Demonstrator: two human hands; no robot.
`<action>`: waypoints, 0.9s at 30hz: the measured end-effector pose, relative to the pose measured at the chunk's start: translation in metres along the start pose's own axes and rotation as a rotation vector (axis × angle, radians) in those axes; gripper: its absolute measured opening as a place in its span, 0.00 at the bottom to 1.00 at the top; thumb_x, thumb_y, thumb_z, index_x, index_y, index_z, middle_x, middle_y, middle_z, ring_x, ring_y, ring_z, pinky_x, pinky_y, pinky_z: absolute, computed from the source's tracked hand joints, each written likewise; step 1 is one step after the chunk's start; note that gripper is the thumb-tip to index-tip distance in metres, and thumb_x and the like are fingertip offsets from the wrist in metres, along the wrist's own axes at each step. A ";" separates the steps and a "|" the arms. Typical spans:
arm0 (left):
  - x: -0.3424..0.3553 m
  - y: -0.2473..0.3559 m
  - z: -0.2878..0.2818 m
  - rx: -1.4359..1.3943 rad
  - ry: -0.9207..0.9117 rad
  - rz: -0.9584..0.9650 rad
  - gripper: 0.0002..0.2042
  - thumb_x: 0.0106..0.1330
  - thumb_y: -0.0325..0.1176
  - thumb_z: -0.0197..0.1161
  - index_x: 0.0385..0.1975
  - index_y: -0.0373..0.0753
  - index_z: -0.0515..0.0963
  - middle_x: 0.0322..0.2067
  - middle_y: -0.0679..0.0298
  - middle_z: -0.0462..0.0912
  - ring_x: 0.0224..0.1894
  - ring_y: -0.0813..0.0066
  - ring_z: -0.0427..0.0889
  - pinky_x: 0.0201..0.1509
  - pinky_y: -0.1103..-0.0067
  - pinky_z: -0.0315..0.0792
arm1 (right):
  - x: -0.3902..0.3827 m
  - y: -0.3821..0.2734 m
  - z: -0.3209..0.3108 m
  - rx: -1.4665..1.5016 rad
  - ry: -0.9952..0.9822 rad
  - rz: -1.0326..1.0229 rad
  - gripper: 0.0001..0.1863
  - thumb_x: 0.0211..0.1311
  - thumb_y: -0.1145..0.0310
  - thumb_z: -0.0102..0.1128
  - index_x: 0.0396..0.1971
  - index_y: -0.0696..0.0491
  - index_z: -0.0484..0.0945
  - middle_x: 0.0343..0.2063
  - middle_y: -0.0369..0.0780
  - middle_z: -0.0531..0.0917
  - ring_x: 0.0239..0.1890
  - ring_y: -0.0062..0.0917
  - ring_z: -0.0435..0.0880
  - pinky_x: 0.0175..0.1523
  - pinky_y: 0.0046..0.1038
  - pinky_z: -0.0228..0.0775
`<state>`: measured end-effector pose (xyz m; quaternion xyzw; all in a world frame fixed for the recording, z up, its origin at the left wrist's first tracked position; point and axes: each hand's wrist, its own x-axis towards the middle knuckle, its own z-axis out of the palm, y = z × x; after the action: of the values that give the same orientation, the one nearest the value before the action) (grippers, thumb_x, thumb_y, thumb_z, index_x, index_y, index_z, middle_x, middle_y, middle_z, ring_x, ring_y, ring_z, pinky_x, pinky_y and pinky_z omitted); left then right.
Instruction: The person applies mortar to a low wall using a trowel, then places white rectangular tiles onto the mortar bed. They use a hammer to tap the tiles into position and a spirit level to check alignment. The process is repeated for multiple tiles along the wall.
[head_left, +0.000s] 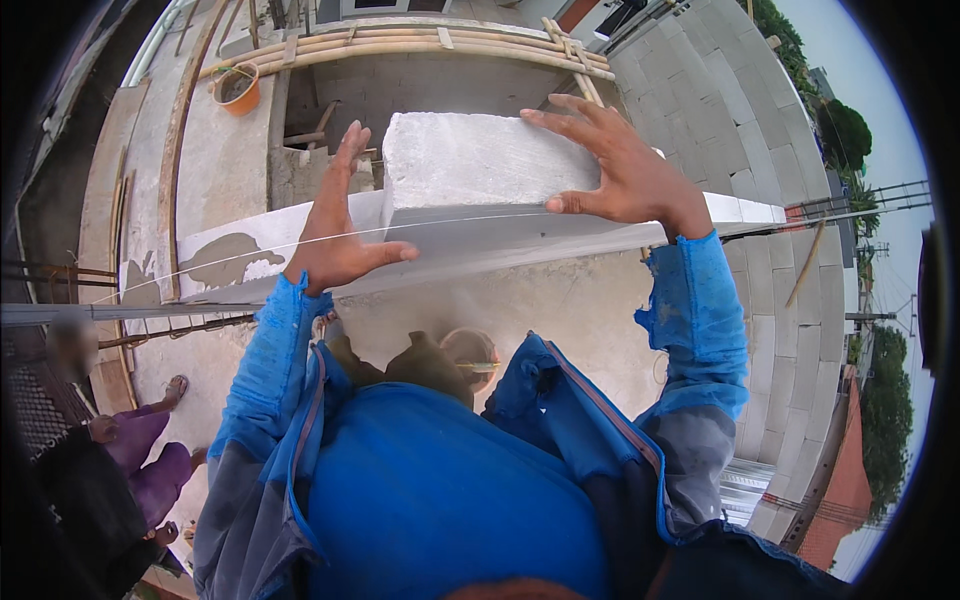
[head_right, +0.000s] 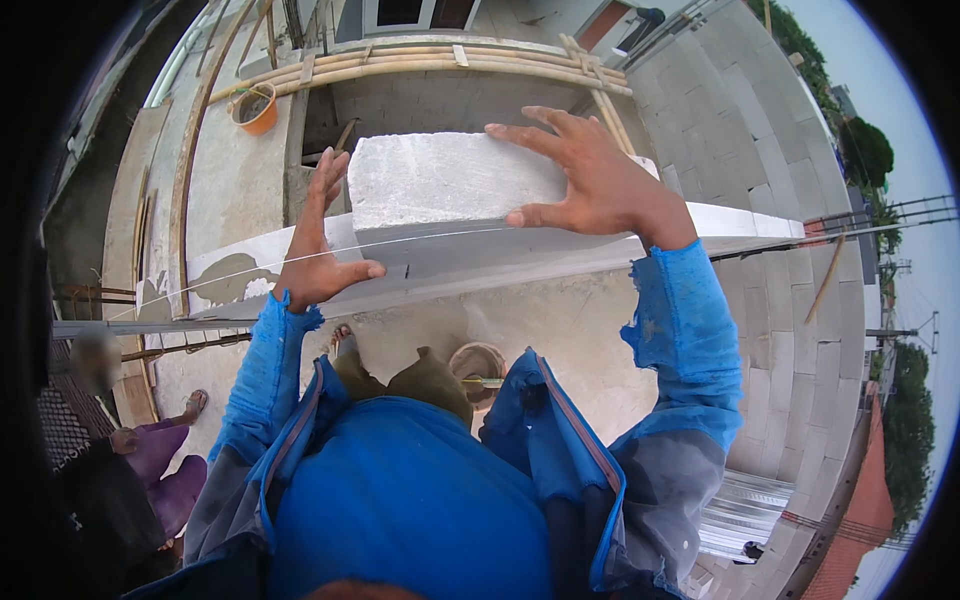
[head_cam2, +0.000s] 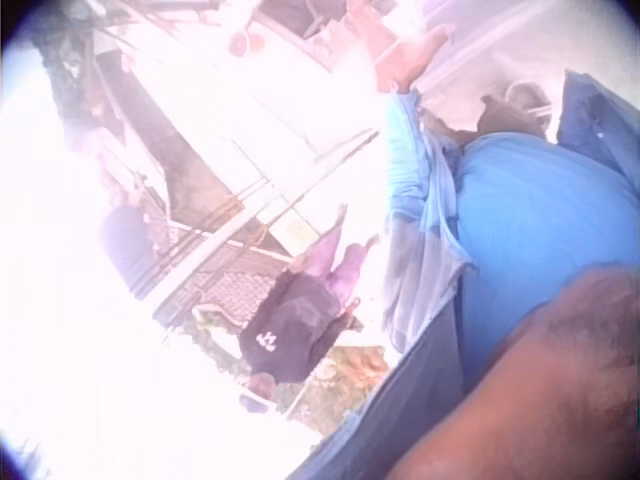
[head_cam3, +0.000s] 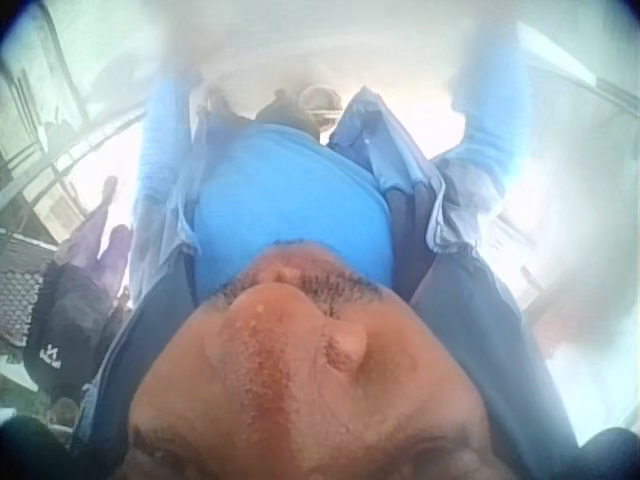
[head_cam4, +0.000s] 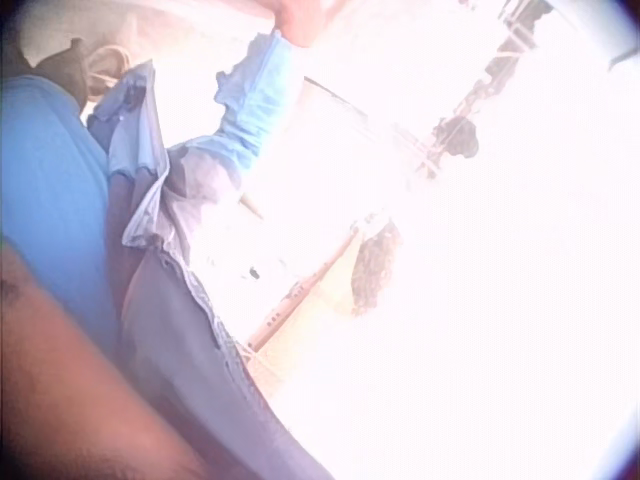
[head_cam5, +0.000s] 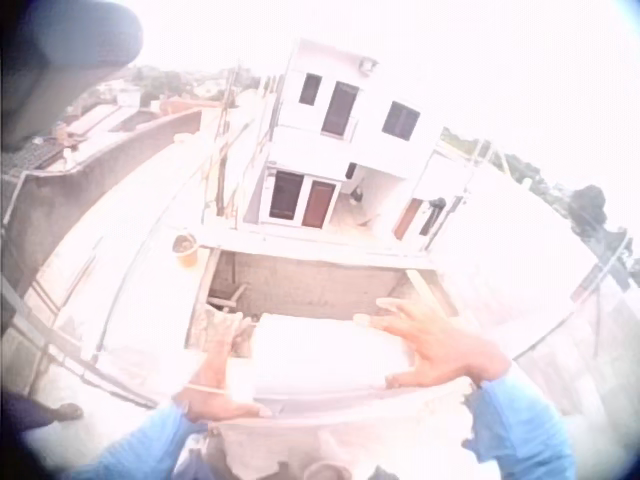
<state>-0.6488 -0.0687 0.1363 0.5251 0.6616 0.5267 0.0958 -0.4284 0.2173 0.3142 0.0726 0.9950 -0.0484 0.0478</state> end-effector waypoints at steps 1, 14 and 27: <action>0.009 -0.003 0.004 -0.050 -0.052 -0.012 0.72 0.44 0.63 0.86 0.83 0.44 0.40 0.78 0.43 0.57 0.80 0.44 0.59 0.83 0.54 0.57 | 0.005 0.004 0.006 0.005 -0.010 -0.002 0.57 0.48 0.19 0.66 0.78 0.30 0.66 0.76 0.57 0.64 0.78 0.64 0.58 0.77 0.67 0.53; -0.028 -0.057 0.037 -0.514 0.004 -0.467 0.45 0.48 0.50 0.86 0.64 0.32 0.76 0.54 0.50 0.86 0.58 0.52 0.84 0.62 0.61 0.78 | 0.031 0.065 0.013 0.083 -0.100 -0.200 0.65 0.46 0.14 0.59 0.82 0.33 0.57 0.73 0.58 0.65 0.71 0.61 0.69 0.71 0.63 0.68; 0.037 -0.001 0.009 -0.646 0.110 -0.198 0.61 0.48 0.49 0.85 0.80 0.37 0.53 0.70 0.47 0.69 0.74 0.51 0.67 0.80 0.61 0.58 | 0.069 0.025 -0.046 0.022 -0.391 -0.188 0.63 0.28 0.57 0.80 0.78 0.38 0.68 0.36 0.48 0.78 0.32 0.45 0.84 0.43 0.45 0.79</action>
<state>-0.6596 -0.0334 0.1472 0.3717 0.5124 0.7247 0.2720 -0.4970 0.2567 0.3509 -0.0310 0.9686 -0.0766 0.2344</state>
